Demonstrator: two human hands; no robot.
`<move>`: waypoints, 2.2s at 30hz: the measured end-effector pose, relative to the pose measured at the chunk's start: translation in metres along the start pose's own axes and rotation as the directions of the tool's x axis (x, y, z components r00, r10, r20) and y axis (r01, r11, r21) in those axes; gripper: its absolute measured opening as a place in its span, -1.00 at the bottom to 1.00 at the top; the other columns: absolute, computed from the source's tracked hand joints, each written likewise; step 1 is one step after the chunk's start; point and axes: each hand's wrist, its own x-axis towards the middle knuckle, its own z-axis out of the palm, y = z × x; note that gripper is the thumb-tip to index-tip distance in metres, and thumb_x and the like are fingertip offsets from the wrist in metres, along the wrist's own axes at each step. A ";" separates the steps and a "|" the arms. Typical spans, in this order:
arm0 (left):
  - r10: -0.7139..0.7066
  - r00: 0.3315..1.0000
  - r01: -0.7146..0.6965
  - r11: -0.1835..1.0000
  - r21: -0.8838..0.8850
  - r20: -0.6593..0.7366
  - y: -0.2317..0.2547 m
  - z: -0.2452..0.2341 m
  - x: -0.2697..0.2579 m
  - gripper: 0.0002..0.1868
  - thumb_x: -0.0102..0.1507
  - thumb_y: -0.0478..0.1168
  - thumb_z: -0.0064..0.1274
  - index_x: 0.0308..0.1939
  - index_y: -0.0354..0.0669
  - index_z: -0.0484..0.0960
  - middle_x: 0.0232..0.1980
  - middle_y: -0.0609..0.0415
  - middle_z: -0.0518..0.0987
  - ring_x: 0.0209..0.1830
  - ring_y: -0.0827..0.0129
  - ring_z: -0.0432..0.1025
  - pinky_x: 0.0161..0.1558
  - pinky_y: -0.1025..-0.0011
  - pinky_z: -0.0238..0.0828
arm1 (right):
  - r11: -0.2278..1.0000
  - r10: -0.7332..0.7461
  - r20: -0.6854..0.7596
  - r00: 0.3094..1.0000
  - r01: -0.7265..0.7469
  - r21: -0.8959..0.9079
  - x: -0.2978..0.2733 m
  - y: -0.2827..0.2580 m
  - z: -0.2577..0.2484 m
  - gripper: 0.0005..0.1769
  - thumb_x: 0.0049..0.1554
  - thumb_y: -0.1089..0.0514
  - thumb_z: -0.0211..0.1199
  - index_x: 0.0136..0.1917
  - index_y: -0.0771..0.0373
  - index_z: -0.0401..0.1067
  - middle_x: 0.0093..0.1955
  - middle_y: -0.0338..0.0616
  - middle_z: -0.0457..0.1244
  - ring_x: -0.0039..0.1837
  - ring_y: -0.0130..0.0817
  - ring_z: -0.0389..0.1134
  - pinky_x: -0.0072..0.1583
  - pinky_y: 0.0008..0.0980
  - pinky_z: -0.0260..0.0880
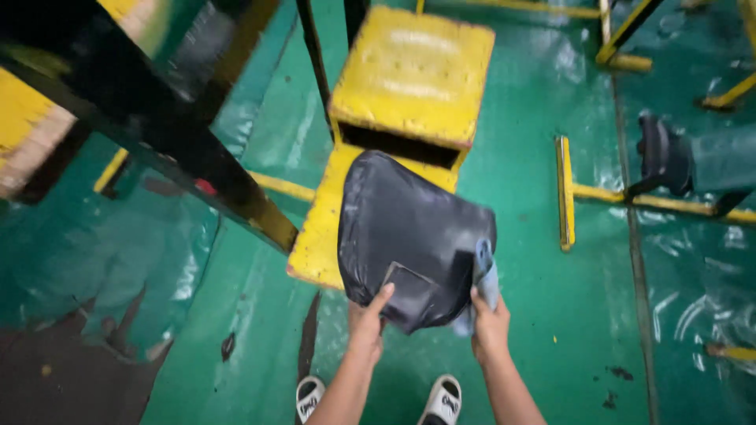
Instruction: Cleaning and wiping down various gym machines and benches with a cloth.
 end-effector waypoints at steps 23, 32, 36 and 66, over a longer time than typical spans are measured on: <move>0.528 0.414 -0.509 -0.540 0.670 0.741 0.015 -0.028 -0.010 -0.24 -0.12 -0.23 0.33 0.21 0.20 0.57 0.56 0.17 0.28 0.58 0.05 0.08 0.47 -0.25 -0.13 | 0.870 0.307 0.205 0.929 -0.361 0.335 -0.021 -0.055 0.057 -0.51 0.24 0.02 0.13 0.39 0.18 0.33 0.26 -0.18 0.35 0.25 -0.24 0.39 0.30 -0.12 0.38; 0.842 0.460 -0.467 -0.040 0.884 0.281 0.031 -0.036 0.029 -0.32 0.16 0.04 0.27 0.34 0.07 0.44 0.53 0.06 0.25 0.61 -0.06 0.05 0.51 -0.26 -0.10 | 0.491 -0.398 0.621 0.675 0.729 -0.477 -0.062 -0.044 0.115 -0.30 0.13 -0.10 0.34 0.49 0.06 0.28 0.55 -0.12 0.06 0.55 -0.07 0.00 0.44 0.11 -0.04; 0.739 0.653 -0.160 0.347 0.924 -0.165 0.014 -0.059 0.064 0.08 0.05 0.06 0.27 0.59 0.11 0.08 0.68 -0.08 -0.01 0.57 -0.28 -0.04 0.35 -0.18 0.01 | -0.136 -0.021 0.784 0.620 0.775 -0.617 -0.074 -0.061 0.154 -0.14 -0.07 -0.26 0.33 0.50 -0.49 0.19 0.70 -0.26 -0.21 0.68 0.09 -0.33 0.47 0.55 -0.35; 0.646 0.746 -0.314 0.553 0.772 -0.159 -0.040 -0.108 0.080 0.24 -0.01 0.32 0.38 0.57 -0.03 0.06 0.56 -0.41 0.05 0.57 -0.28 -0.03 0.48 -0.02 -0.04 | 0.435 -0.313 0.663 0.680 0.723 -0.537 -0.123 -0.054 0.148 -0.06 -0.14 0.38 0.22 0.51 -0.05 0.26 0.67 -0.04 -0.04 0.69 0.12 -0.15 0.56 -0.03 -0.05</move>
